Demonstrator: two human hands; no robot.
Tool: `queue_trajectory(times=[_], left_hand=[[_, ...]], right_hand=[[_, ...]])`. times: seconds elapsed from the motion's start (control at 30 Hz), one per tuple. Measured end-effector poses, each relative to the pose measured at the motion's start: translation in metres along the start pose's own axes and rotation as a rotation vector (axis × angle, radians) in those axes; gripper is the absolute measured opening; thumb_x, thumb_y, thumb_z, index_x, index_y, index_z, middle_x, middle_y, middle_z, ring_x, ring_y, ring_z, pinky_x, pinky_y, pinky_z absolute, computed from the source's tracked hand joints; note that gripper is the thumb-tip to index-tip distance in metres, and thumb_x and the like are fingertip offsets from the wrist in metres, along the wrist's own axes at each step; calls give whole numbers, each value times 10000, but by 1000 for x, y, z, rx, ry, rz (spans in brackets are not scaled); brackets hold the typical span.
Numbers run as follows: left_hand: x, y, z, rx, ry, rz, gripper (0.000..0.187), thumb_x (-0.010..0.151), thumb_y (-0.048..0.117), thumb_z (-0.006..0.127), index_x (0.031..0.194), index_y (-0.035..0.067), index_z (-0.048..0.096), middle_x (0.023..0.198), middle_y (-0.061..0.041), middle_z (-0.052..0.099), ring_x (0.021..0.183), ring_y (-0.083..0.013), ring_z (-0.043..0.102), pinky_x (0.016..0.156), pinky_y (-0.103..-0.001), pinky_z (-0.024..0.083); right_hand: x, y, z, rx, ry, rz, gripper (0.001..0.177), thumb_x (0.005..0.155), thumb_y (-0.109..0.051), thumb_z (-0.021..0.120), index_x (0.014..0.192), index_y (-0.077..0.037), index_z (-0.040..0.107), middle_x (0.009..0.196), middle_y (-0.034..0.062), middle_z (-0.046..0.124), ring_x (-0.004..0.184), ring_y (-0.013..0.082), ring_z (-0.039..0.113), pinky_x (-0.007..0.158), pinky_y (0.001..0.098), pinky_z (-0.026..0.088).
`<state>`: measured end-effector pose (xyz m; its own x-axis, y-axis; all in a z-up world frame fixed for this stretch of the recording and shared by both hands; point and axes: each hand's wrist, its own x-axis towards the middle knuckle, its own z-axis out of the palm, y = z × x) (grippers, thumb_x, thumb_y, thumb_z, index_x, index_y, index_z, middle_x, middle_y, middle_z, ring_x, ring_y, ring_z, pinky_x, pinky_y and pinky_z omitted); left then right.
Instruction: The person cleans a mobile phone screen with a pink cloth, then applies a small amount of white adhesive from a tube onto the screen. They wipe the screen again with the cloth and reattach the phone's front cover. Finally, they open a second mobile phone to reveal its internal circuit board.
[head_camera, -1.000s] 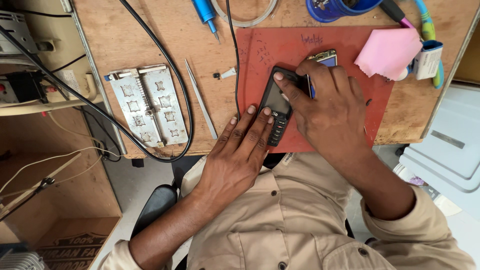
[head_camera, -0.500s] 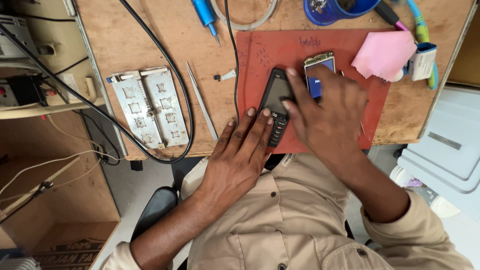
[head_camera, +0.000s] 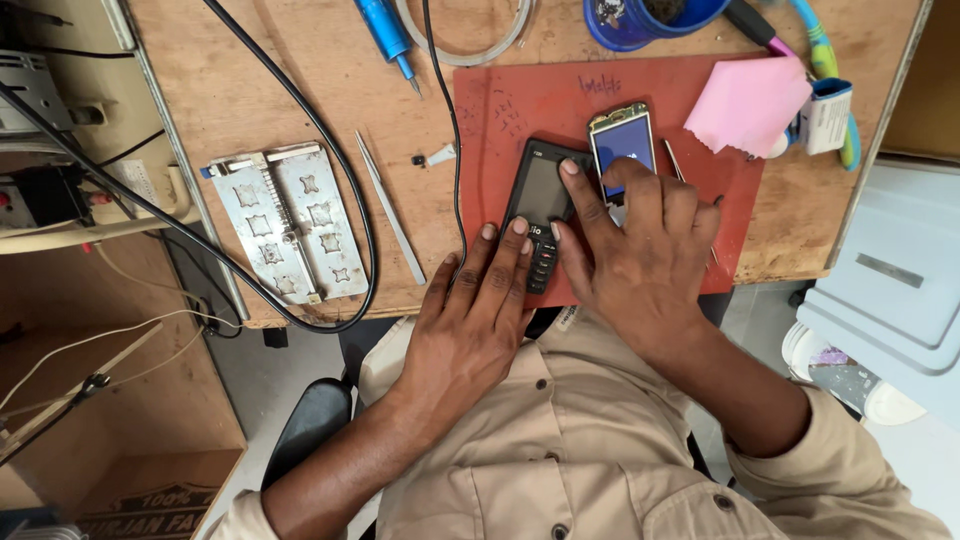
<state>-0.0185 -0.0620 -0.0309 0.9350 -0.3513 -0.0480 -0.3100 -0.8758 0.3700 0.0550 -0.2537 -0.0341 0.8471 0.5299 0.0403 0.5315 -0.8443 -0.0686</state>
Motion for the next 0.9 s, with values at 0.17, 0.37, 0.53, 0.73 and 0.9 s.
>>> queue_trajectory(times=[0.17,0.37,0.53,0.73,0.9], left_hand=[[-1,1,0,22,2,3,548,975,290,612,1422,-25,585,1582,-158,452,1401,-325,528,1041,-482,516],[0,4,-3,22,4,4,578,941,309,630,1403,-37,591,1577,-167,446,1392,-328,534,1025,-481,521],[0,4,-1,30,8,4,532,963,282,656,1395,-24,601,1588,-165,450,1390,-330,538,1050,-458,520],[3,6,-3,9,5,-2,601,895,307,670,1385,-34,600,1561,-173,465,1367,-335,538,1038,-498,500],[3,6,-4,-6,-15,-14,616,904,320,673,1394,-40,581,1562,-188,452,1386,-345,523,1071,-517,480]], right_hand=[[2,-5,0,12,-20,35,538,989,-354,735,1480,-143,676,1297,87,549,1137,311,469,895,471,323],[-5,1,8,14,15,32,554,1015,-369,725,1505,-115,667,1292,92,547,1086,302,465,888,459,329],[-17,-2,8,58,67,-56,504,1006,-385,750,1444,-144,690,1237,59,548,1036,287,468,886,461,350],[-8,-2,2,75,49,20,462,1011,-332,725,1442,-171,688,1235,60,549,1051,291,473,875,456,335],[1,-5,5,39,38,68,510,996,-282,694,1479,-125,651,1244,60,554,1058,292,481,884,459,342]])
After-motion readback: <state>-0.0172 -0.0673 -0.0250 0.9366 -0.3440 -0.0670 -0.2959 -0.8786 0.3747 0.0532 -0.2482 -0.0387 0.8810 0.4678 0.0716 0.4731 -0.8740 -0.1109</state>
